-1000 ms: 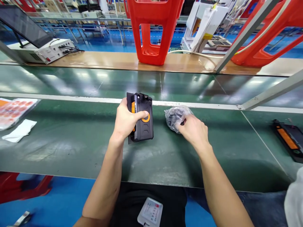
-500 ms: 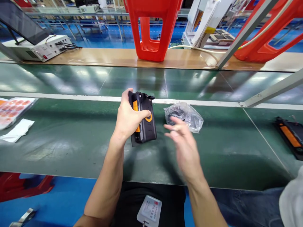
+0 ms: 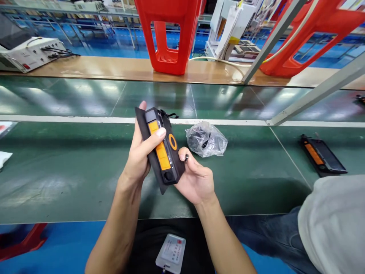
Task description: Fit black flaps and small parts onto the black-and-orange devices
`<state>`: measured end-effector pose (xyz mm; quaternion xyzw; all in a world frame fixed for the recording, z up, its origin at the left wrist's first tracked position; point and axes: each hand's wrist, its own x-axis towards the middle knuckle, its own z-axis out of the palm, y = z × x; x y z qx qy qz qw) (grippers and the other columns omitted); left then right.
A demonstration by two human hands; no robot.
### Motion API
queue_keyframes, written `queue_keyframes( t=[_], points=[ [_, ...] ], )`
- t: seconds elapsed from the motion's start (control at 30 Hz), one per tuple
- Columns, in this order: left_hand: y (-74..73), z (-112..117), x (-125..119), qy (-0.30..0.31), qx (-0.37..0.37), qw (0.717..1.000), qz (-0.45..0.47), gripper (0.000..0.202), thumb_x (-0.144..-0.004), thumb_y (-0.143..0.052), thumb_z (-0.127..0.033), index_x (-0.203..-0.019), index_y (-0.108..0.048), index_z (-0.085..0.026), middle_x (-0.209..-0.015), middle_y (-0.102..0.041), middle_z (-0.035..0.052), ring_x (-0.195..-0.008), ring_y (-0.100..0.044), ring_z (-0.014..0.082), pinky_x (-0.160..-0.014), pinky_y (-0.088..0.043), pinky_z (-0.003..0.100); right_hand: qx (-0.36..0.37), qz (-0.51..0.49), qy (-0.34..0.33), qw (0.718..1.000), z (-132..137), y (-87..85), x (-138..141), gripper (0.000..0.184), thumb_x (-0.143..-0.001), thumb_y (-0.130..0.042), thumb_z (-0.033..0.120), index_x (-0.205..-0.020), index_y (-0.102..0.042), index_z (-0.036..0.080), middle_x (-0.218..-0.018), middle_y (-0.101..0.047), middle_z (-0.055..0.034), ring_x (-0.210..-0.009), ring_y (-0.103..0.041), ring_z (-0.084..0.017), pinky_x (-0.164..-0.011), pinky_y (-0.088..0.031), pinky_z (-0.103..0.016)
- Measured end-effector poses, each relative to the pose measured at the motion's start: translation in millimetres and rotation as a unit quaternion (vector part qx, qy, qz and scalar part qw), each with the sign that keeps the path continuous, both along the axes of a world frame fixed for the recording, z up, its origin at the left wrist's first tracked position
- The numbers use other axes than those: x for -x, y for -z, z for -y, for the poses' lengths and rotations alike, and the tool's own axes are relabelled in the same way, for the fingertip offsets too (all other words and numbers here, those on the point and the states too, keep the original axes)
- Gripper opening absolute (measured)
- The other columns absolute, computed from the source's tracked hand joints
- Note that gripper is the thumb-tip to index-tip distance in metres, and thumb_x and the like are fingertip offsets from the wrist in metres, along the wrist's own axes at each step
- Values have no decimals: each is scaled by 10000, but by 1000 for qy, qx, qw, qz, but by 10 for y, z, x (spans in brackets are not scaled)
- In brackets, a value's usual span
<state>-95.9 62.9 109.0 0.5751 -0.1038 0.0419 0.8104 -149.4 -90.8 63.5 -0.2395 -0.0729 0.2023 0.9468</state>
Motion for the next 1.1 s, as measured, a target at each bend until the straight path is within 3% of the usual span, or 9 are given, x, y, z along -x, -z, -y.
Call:
queue_keyframes(
  t=[0.07, 0.2, 0.37, 0.47, 0.53, 0.63, 0.87, 0.97, 1.1],
  points=[
    [2, 25, 48, 30, 57, 996, -61, 922, -906, -855, -397, -1683, -361, -431, -1140, -707, 32, -949, -748, 249, -853, -637, 399, 1, -4, -6, 1000, -39, -11, 14, 201, -1019, -740, 362, -998, -584, 237, -1118, -689, -40, -987, -686, -203, -859, -574, -316],
    [-23, 67, 67, -12, 80, 993, -91, 880, -841, -845, -309, -1627, -454, -360, -990, -682, 17, -753, -694, 198, -649, -581, 316, -4, -23, -19, 1000, -85, -1, 28, 235, -1000, -756, 378, -987, -572, 232, -1156, -685, -42, -1050, -696, -209, -909, -584, -327],
    [26, 71, -26, -62, 24, 995, -74, 843, -795, -845, -332, -1568, -509, -321, -1069, -677, 38, -909, -711, 229, -827, -617, 372, 51, -14, -19, 998, -67, -1, 54, 200, -1050, -639, 424, -978, -569, 251, -1135, -689, -51, -1062, -692, -254, -980, -619, -482],
    [75, 45, -74, -84, -11, 994, -63, 829, -780, -854, -347, -1539, -521, -328, -1111, -662, 42, -921, -704, 230, -861, -619, 392, 138, -7, 40, 990, -36, 0, 93, 190, -1053, -626, 388, -942, -611, 235, -1288, -678, -66, -1205, -652, -255, -1025, -602, -442],
    [99, 22, -100, -94, -23, 994, -52, 820, -769, -862, -349, -1519, -532, -338, -1146, -656, 39, -944, -699, 228, -895, -609, 396, 229, 15, 120, 966, -7, 3, 137, 153, -1051, -656, 349, -956, -668, 230, -1351, -659, -57, -1188, -644, -225, -949, -592, -341],
    [124, -5, -128, -102, -28, 994, -40, 819, -761, -866, -341, -1509, -533, -336, -1196, -660, 38, -1012, -692, 231, -960, -585, 395, 358, 96, 218, 903, 40, -27, 225, 79, -1042, -737, 305, -1004, -759, 239, -1168, -682, -49, -929, -646, -164, -787, -549, -274],
    [149, 0, -150, -113, -34, 993, -23, 797, -767, -864, -314, -1497, -542, -309, -1211, -658, 38, -1044, -667, 226, -1010, -568, 392, 501, 189, 256, 805, 53, -196, 377, 134, -995, -833, 216, -1099, -863, 295, -1035, -740, -35, -835, -677, -142, -694, -549, -263],
    [154, 7, -156, -121, -40, 992, -24, 812, -752, -866, -319, -1497, -545, -316, -1202, -657, 38, -1049, -670, 234, -996, -573, 395, 520, 171, 280, 789, 30, -197, 383, 152, -981, -848, 234, -1116, -882, 294, -1016, -765, -38, -765, -682, -131, -634, -562, -253],
    [187, -4, -179, -121, -42, 991, -44, 832, -759, -866, -342, -1519, -528, -347, -1187, -660, 31, -1028, -684, 234, -953, -587, 391, 503, 104, 293, 806, 18, -195, 349, 124, -924, -893, 249, -1047, -894, 239, -760, -733, -13, -562, -627, -112, -496, -535, -233]
  ],
)
